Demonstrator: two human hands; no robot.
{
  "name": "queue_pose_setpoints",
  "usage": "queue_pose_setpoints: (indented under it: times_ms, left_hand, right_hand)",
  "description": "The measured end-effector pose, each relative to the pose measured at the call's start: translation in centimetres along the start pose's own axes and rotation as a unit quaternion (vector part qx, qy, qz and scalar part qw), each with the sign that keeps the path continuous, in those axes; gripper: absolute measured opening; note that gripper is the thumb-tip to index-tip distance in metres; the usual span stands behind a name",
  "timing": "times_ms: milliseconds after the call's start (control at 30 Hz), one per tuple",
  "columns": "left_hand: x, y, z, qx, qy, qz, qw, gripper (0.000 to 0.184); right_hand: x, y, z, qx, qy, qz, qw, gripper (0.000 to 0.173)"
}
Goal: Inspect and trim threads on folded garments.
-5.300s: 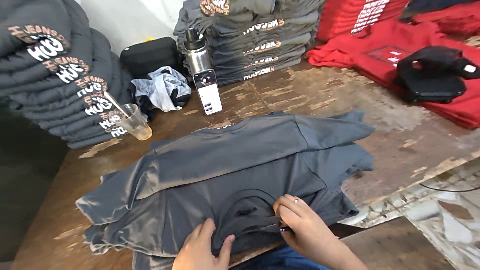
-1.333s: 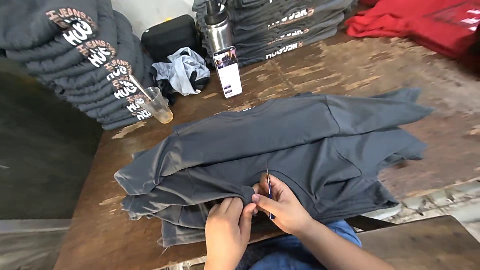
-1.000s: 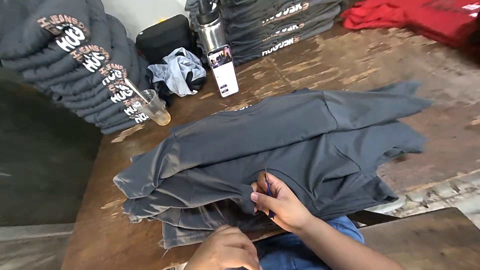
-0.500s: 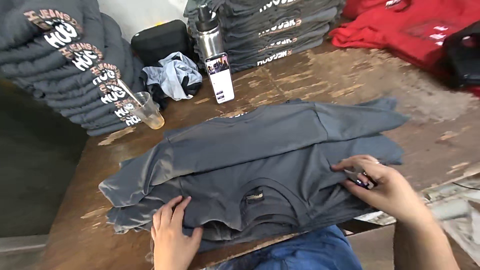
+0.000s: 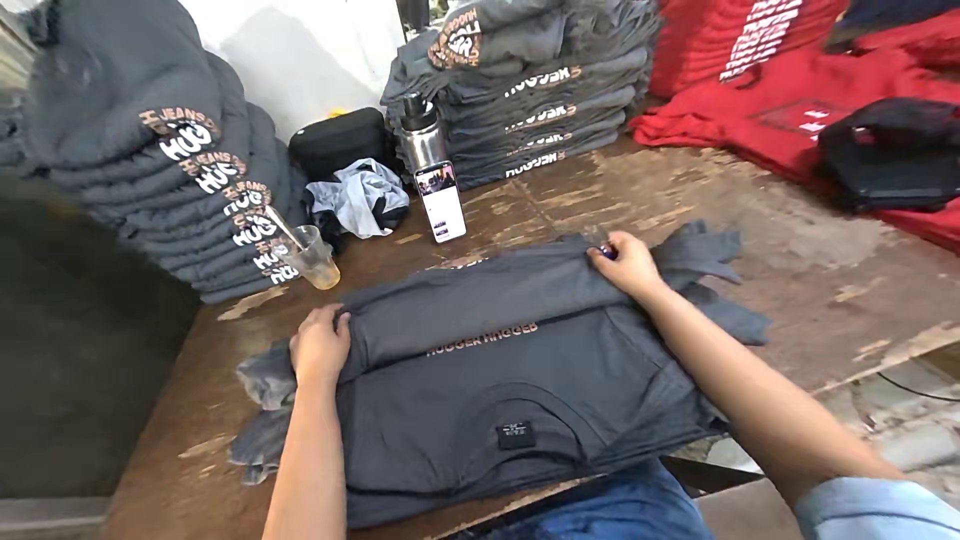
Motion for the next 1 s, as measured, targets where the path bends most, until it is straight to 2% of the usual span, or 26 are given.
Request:
queue_pose_setpoints:
  times_ms: [33,133,200,267,333,400,467,500,567,600,667,733,800,900,933,1000]
  left_hand:
    - [0.9,0.9,-0.4,-0.003,0.009,0.028,1.0,0.035]
    - [1.4,0.0,-0.2,-0.087,0.056,0.085,0.991,0.035]
    - [-0.4,-1.7,1.4,-0.165,0.118,0.071,0.977,0.034]
    - [-4.3,-3.2,4.4,-0.211,0.197,0.09,0.953,0.032]
    - [-9.5,-2.6,8.9,-0.136,0.254,0.151,0.946,0.033]
    - [-15.7,0.0,15.1,0.016,0.328,0.196,0.924,0.04]
    - [-21.1,3.3,21.6,0.125,0.416,0.176,0.883,0.057]
    - [-23.1,4.8,24.1,0.14,0.45,0.162,0.867,0.066]
    - [-25.6,6.3,27.1,0.115,0.483,0.188,0.848,0.064]
    - [-26.1,6.3,27.4,0.102,0.477,0.237,0.84,0.055]
    - [-25.8,4.8,26.0,0.066,0.404,0.38,0.829,0.036]
    - [-24.6,3.6,24.1,0.067,0.317,0.511,0.796,0.037]
    - [-23.6,3.6,22.9,0.084,0.268,0.585,0.761,0.049]
    - [-23.1,3.8,21.9,0.066,0.248,0.61,0.749,0.059]
    - [-23.0,3.7,21.8,0.048,0.256,0.596,0.76,0.057]
    - [-23.1,3.2,21.8,-0.007,0.281,0.545,0.79,0.039]
  right_hand:
    - [-0.2,0.5,0.0,0.005,-0.011,0.015,1.0,0.029]
    - [1.1,-1.7,2.0,-0.064,-0.092,0.036,0.993,0.029]
    - [2.8,-3.9,4.3,-0.08,-0.128,0.002,0.989,0.036]
    - [4.6,-5.1,7.8,-0.048,-0.152,-0.062,0.985,0.041]
    - [5.5,-4.1,12.6,0.034,-0.176,-0.113,0.977,0.045]
    - [5.7,-2.7,17.1,0.071,-0.208,-0.138,0.966,0.041]
    - [5.8,-3.0,20.0,0.017,-0.236,-0.143,0.961,0.033]
    - [5.7,-3.7,20.8,-0.019,-0.23,-0.156,0.96,0.03]
    - [5.3,-5.0,22.0,-0.061,-0.19,-0.199,0.959,0.024]
    - [5.5,-5.4,22.5,-0.07,-0.178,-0.215,0.958,0.021]
    - [6.5,-5.9,23.2,-0.066,-0.191,-0.232,0.951,0.021]
    - [7.7,-6.0,24.1,-0.053,-0.219,-0.227,0.947,0.022]
    - [8.6,-5.9,24.8,-0.047,-0.244,-0.192,0.95,0.023]
    - [8.3,-5.0,24.6,-0.057,-0.246,-0.122,0.96,0.024]
    - [8.0,-4.6,24.5,-0.059,-0.234,-0.1,0.965,0.027]
    - [7.6,-3.8,24.4,-0.029,-0.195,-0.065,0.978,0.04]
Point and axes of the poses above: each hand's wrist, its own z-axis away from the middle knuckle, its own y-axis out of the palm, x = y × z, the point moved 10 cm from there along -z, towards the middle knuckle, and after that the axes turned 3 degrees about -x, right-handed, at the moved point
